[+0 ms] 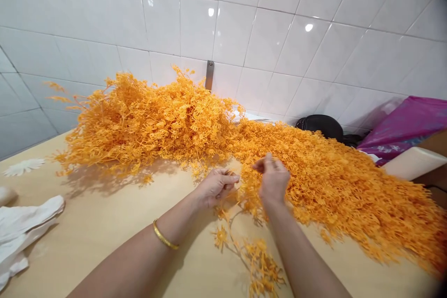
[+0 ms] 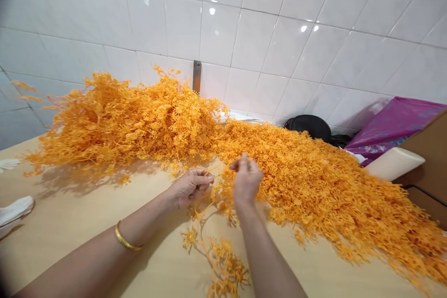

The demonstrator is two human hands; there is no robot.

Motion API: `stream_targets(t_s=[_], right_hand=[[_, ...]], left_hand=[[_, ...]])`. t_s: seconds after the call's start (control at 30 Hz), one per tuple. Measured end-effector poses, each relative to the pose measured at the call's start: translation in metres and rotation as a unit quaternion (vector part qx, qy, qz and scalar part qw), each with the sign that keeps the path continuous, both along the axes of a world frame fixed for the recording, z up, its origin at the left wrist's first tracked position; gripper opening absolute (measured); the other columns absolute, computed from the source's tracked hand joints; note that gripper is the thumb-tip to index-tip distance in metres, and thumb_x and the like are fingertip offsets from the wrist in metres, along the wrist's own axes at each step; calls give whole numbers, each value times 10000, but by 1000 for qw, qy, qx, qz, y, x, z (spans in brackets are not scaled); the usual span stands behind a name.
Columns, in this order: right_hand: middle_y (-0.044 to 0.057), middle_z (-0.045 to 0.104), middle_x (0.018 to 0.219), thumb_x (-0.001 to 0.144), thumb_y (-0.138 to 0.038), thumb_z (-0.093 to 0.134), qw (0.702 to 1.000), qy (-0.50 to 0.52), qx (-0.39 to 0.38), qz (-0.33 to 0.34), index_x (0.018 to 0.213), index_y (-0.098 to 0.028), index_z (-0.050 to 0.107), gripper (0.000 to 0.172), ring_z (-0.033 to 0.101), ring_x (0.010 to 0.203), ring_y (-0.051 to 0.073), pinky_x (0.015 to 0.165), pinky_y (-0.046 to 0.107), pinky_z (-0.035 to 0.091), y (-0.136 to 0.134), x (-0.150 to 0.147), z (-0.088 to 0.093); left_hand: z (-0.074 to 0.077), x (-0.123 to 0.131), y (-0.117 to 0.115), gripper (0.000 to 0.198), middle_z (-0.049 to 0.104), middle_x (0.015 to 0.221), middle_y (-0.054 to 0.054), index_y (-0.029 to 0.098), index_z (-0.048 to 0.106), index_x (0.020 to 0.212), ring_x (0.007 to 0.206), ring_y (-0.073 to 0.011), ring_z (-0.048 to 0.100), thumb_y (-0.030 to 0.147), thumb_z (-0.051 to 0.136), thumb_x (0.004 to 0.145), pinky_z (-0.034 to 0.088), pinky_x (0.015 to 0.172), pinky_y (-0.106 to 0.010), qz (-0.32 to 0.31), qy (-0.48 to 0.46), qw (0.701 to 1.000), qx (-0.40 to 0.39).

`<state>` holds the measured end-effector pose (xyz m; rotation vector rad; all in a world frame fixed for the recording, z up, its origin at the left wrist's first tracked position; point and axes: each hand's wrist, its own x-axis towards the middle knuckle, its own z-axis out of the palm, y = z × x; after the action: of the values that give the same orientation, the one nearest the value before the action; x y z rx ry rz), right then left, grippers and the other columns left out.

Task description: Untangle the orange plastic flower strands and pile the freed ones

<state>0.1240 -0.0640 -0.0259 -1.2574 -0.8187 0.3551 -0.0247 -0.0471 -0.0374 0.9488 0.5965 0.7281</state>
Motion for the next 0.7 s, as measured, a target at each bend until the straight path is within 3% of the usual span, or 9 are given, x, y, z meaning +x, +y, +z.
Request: stream_targets(t_s=[0.07,0.13,0.27,0.4,0.57,0.63,0.7], right_hand=[[-9,503,555,698,-440,466,993,99,31,-54,600,-177,450,281,494,492,103,500,247,402,3,17,4],[2,527,602,690,-399,482,993,105,27,-42,660,-166,482,235,500,483,94,493,242,409,4,28,5],[21,567,700,706,-297,452,999,-13,-7,43,886,-172,521,230,511,538,102,506,239,413,5,27,-1],[48,585,811,652,-231,499,983,-85,-99,128,878,-172,548,239,537,668,142,543,251,419,2,21,-5],[62,560,1004,711,-353,502,937,-135,-99,306,983,-195,530,316,510,911,166,711,270,412,-4,11,-2],[47,566,981,706,-362,521,907,-173,-109,368,976,-197,539,317,513,890,158,726,266,402,-2,6,0],[25,583,838,704,-346,529,886,-211,-120,394,854,-176,568,230,523,767,140,669,255,401,4,5,3]], left_hand=[[-4,-6,4,249,275,372,88,147,403,544,298,-2,141,226,634,596,31,324,-180,15,1,1000,-6],[-7,-10,7,216,268,377,91,141,428,571,302,-2,130,228,620,617,35,323,-178,23,-10,1000,-13],[-10,-13,11,161,263,389,93,112,515,714,312,-6,130,241,591,658,46,319,-168,-1,-35,999,-29],[-8,-15,12,147,254,403,95,109,514,738,315,-1,125,216,581,663,69,313,-144,2,-51,997,-51],[-8,-17,15,120,275,430,87,117,503,755,311,-2,148,209,548,694,92,301,-133,7,-89,995,-51],[-7,-17,16,106,320,453,74,121,491,743,308,0,170,222,513,721,108,296,-132,9,-112,991,-66],[-4,-16,17,122,373,479,56,124,474,709,303,0,195,238,467,752,134,290,-132,19,-135,987,-91]])
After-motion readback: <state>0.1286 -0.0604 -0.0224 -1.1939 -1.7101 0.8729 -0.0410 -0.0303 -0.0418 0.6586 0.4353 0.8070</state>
